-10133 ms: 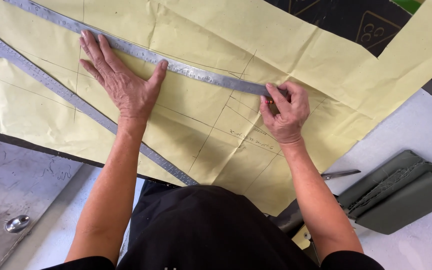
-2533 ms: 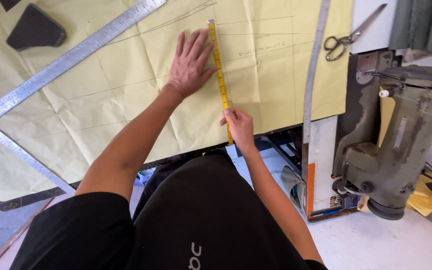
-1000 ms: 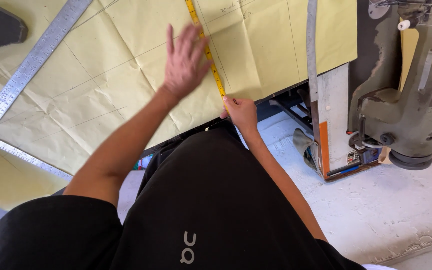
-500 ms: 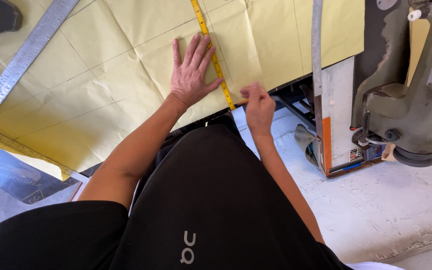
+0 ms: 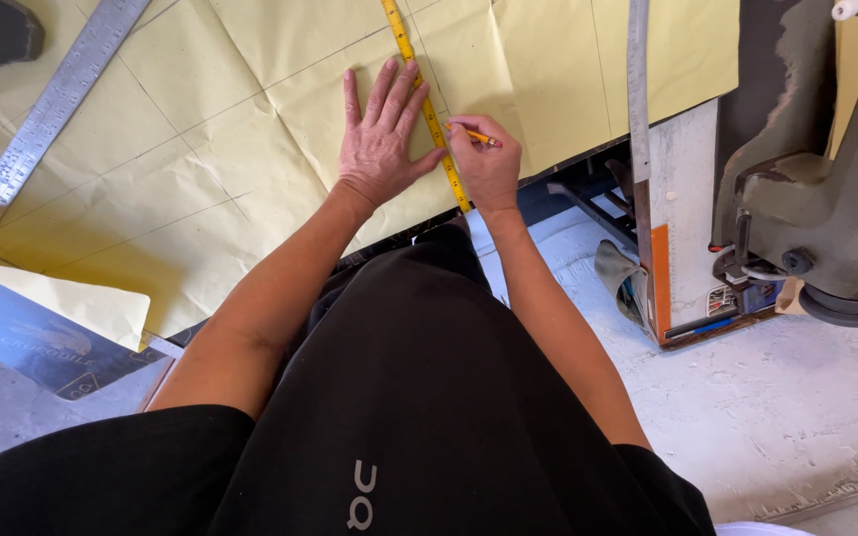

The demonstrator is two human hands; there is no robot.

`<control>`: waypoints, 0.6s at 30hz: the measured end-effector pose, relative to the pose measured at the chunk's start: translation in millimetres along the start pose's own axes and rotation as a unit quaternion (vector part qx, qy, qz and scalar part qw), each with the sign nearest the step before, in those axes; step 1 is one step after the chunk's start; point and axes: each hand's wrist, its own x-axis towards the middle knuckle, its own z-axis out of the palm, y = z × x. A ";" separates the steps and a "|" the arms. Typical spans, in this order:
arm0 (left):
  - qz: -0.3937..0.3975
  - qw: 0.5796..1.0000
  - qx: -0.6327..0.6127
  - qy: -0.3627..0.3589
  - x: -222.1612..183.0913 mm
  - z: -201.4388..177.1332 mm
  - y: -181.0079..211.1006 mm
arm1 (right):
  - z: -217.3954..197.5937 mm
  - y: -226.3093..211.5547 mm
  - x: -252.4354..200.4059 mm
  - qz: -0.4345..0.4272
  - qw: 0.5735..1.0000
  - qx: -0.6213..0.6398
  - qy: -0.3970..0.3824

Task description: Measuring and marking lines on yellow pattern paper or fabric using rulers and a measuring tape on a workbench.

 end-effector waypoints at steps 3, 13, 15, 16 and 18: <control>0.002 1.000 -0.001 0.008 0.2 0.2 0.0 | 1.2 3.5 0.6 -0.036 0.999 -0.015 -0.002; 0.011 1.000 0.008 0.021 2.1 4.3 -1.0 | -13.6 -13.2 0.6 -0.331 0.887 -0.303 0.106; 0.036 0.999 0.024 0.029 -2.7 10.6 -4.5 | -25.1 -12.7 -5.9 -0.274 0.917 -0.273 0.096; 0.042 0.998 0.020 0.032 -1.5 8.8 -2.7 | -30.0 -5.3 -10.4 -0.274 0.915 -0.277 0.102; 0.100 0.989 -0.039 0.099 5.9 6.2 1.4 | -42.2 9.2 -15.7 -0.126 0.987 -0.101 0.014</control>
